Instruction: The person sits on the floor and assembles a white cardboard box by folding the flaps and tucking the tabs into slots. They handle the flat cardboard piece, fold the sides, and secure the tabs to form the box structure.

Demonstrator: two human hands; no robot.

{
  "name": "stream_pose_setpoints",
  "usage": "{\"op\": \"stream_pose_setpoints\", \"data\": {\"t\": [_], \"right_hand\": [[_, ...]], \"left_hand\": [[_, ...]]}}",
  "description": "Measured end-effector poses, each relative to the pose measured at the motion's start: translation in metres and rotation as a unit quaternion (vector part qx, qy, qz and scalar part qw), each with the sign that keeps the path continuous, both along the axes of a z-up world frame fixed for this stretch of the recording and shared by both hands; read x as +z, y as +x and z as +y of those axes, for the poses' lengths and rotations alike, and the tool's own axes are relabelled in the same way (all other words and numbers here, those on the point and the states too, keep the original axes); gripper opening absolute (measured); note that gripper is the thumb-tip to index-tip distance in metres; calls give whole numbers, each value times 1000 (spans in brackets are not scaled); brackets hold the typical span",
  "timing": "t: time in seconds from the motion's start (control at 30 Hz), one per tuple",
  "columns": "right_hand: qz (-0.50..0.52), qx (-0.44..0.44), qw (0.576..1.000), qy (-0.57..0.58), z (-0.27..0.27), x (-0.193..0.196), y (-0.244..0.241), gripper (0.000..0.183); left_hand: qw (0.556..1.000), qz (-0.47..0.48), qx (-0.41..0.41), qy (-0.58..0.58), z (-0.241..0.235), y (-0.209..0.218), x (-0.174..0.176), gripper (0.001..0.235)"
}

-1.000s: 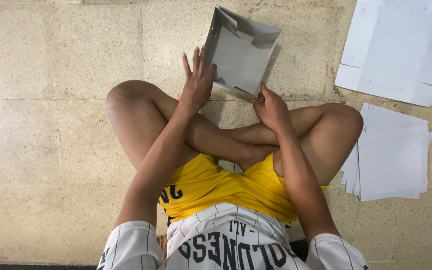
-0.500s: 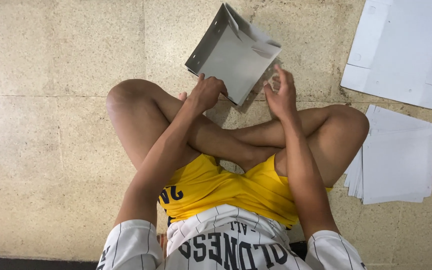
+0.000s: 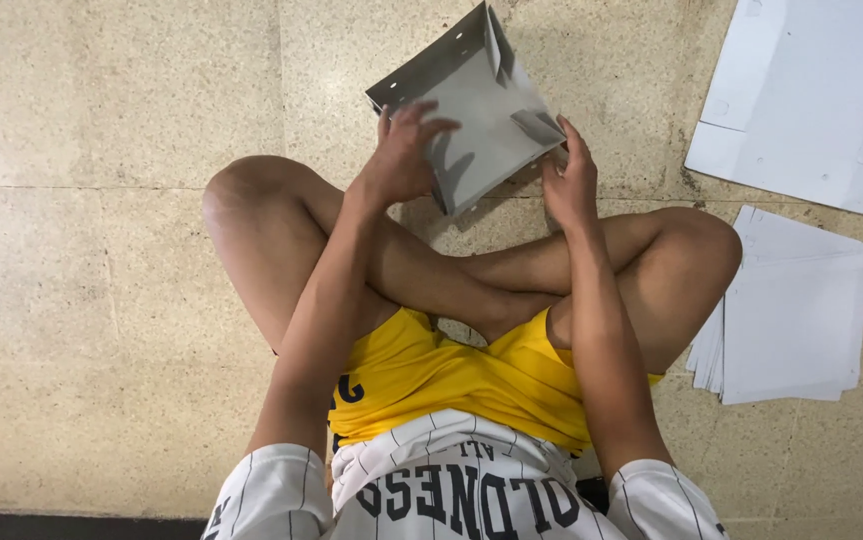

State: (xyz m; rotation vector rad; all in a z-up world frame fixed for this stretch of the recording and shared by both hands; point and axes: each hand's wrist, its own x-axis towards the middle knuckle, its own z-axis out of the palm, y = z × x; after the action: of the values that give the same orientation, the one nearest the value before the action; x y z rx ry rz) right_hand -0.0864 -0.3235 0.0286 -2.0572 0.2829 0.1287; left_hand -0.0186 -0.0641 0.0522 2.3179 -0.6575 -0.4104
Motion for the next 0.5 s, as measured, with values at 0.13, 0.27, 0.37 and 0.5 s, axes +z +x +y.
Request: {"op": "stream_pose_setpoints", "data": {"t": [0.13, 0.27, 0.37, 0.5], "right_hand": [[-61, -1, 998, 9, -15, -36, -1, 53], [-51, 3, 998, -23, -16, -44, -1, 45], [-49, -7, 998, -25, -15, -43, 0, 41], [-38, -26, 998, -42, -14, -38, 1, 33]], "left_hand": [[979, -98, 163, -72, 10, 28, -11, 49], [953, 49, 295, 39, 9, 37, -36, 64], [951, 46, 296, 71, 0, 25, -44, 37], [963, 12, 252, 93, 1, 18, -50, 27]]}}
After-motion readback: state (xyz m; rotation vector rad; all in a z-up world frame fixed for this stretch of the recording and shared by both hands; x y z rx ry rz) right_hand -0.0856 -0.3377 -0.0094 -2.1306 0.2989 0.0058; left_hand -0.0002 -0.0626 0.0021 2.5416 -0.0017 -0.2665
